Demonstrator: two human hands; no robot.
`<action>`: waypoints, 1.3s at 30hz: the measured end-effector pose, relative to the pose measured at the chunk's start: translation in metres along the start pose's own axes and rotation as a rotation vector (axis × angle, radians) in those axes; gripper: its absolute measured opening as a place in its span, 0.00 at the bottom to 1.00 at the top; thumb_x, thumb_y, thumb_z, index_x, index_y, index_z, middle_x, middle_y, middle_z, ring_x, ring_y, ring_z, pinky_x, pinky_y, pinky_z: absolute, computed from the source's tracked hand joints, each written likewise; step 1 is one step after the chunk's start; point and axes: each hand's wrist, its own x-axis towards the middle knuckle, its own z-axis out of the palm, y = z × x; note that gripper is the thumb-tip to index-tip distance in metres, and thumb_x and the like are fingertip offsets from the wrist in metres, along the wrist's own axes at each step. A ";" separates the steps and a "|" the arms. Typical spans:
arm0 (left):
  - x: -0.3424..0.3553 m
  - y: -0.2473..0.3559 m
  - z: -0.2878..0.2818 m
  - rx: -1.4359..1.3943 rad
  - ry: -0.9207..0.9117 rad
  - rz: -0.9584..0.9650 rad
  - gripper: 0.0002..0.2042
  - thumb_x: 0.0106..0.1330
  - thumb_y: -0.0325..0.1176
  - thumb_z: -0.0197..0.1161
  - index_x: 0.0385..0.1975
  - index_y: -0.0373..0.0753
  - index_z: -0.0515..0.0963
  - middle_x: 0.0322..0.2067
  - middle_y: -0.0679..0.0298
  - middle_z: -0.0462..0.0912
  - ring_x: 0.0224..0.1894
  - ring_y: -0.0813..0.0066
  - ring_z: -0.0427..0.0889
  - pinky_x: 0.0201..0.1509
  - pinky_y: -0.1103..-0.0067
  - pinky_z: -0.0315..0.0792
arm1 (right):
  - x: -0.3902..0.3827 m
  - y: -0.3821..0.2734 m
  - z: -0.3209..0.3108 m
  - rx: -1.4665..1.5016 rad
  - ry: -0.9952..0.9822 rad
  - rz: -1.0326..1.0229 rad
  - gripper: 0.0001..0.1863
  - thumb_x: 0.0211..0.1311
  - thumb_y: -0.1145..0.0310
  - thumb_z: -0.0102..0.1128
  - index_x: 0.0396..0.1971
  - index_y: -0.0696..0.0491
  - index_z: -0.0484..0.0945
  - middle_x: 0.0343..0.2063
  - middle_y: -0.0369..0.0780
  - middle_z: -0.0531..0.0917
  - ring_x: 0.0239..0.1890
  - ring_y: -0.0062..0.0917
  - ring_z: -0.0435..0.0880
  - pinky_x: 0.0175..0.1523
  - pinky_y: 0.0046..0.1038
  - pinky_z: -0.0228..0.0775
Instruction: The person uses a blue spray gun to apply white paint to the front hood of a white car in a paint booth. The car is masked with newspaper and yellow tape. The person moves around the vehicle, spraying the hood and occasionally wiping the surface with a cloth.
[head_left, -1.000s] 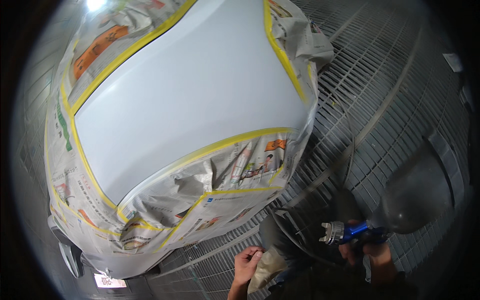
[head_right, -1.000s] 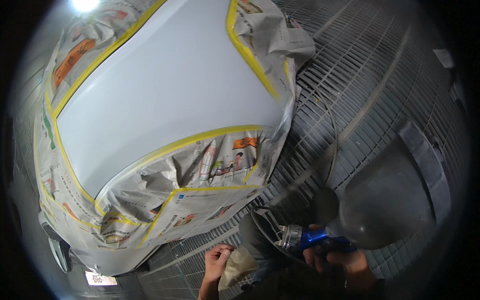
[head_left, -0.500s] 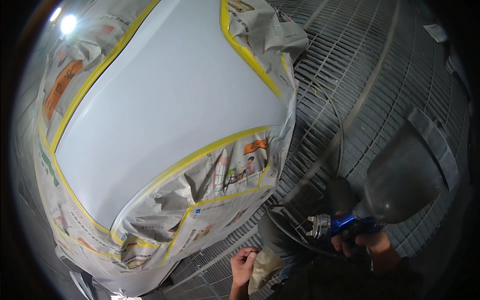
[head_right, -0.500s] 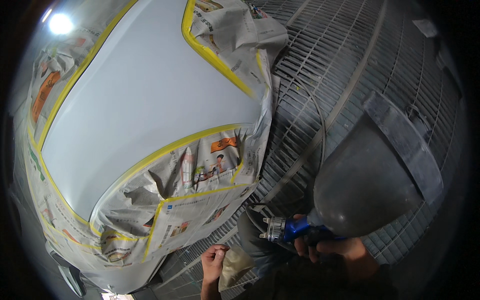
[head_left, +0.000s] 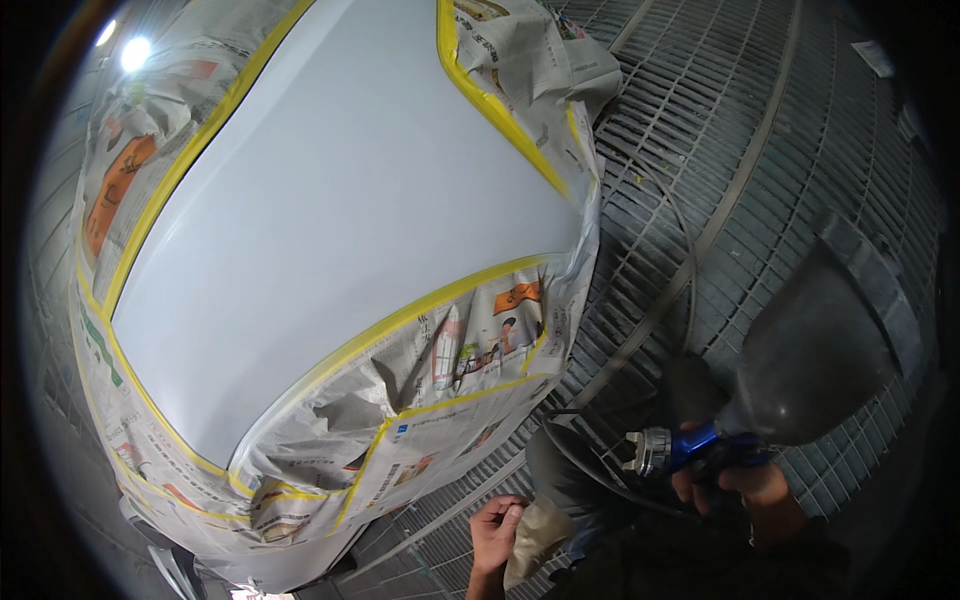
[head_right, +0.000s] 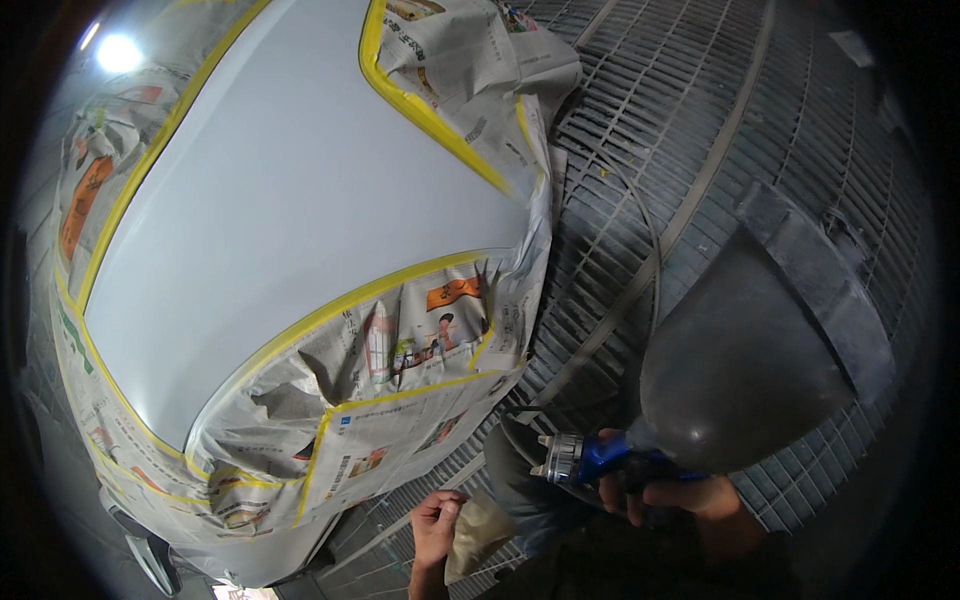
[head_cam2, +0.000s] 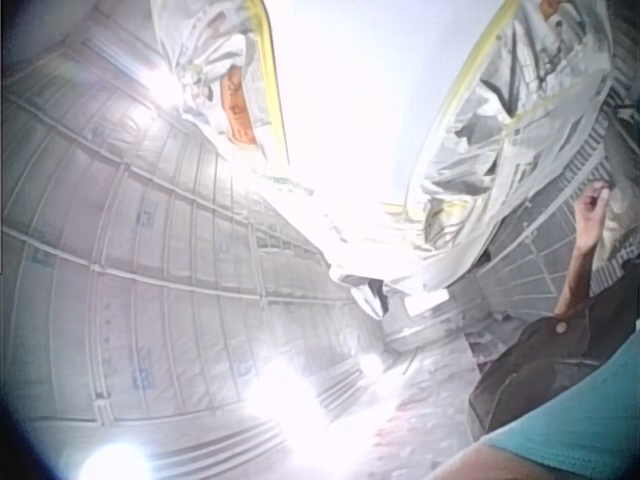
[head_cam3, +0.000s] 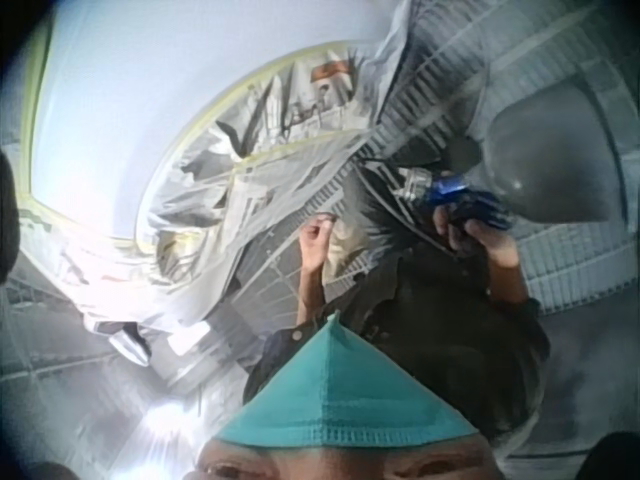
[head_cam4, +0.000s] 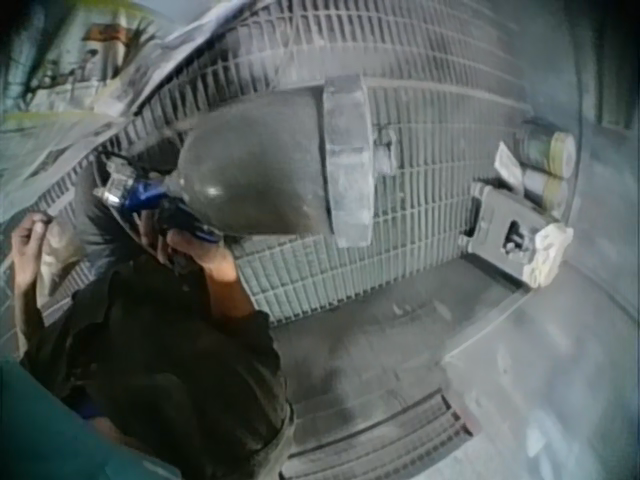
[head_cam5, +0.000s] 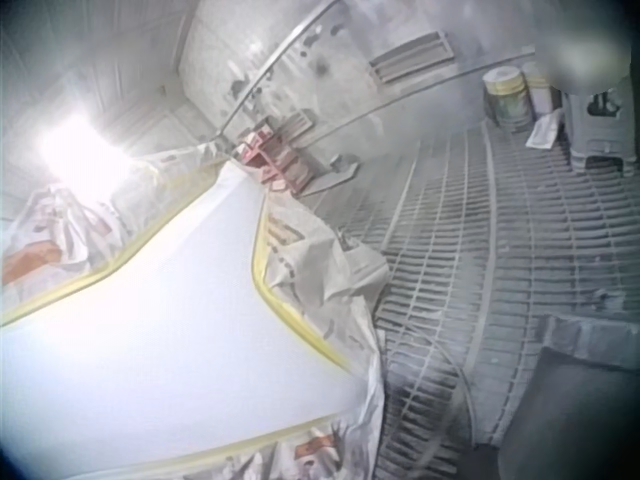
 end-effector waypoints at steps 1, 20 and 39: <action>0.001 0.000 0.000 0.001 -0.005 -0.005 0.07 0.67 0.27 0.62 0.39 0.29 0.80 0.35 0.62 0.84 0.37 0.80 0.78 0.45 0.82 0.71 | 0.000 0.000 -0.002 0.008 -0.013 -0.008 0.39 0.62 0.71 0.62 0.71 0.48 0.52 0.47 0.49 0.78 0.47 0.35 0.80 0.41 0.29 0.80; 0.014 0.014 0.014 0.078 -0.232 -0.218 0.10 0.72 0.31 0.57 0.39 0.30 0.82 0.31 0.64 0.84 0.36 0.82 0.78 0.44 0.82 0.72 | 0.009 0.002 -0.013 -0.025 -0.026 -0.156 0.39 0.64 0.68 0.60 0.72 0.47 0.51 0.44 0.52 0.79 0.41 0.34 0.82 0.36 0.28 0.80; -0.051 0.051 0.103 0.235 -0.508 0.327 0.11 0.58 0.35 0.73 0.29 0.38 0.77 0.33 0.67 0.82 0.39 0.78 0.82 0.47 0.80 0.73 | 0.019 0.042 0.110 -0.545 -0.060 0.045 0.40 0.65 0.66 0.60 0.69 0.53 0.44 0.44 0.49 0.76 0.47 0.34 0.79 0.45 0.32 0.79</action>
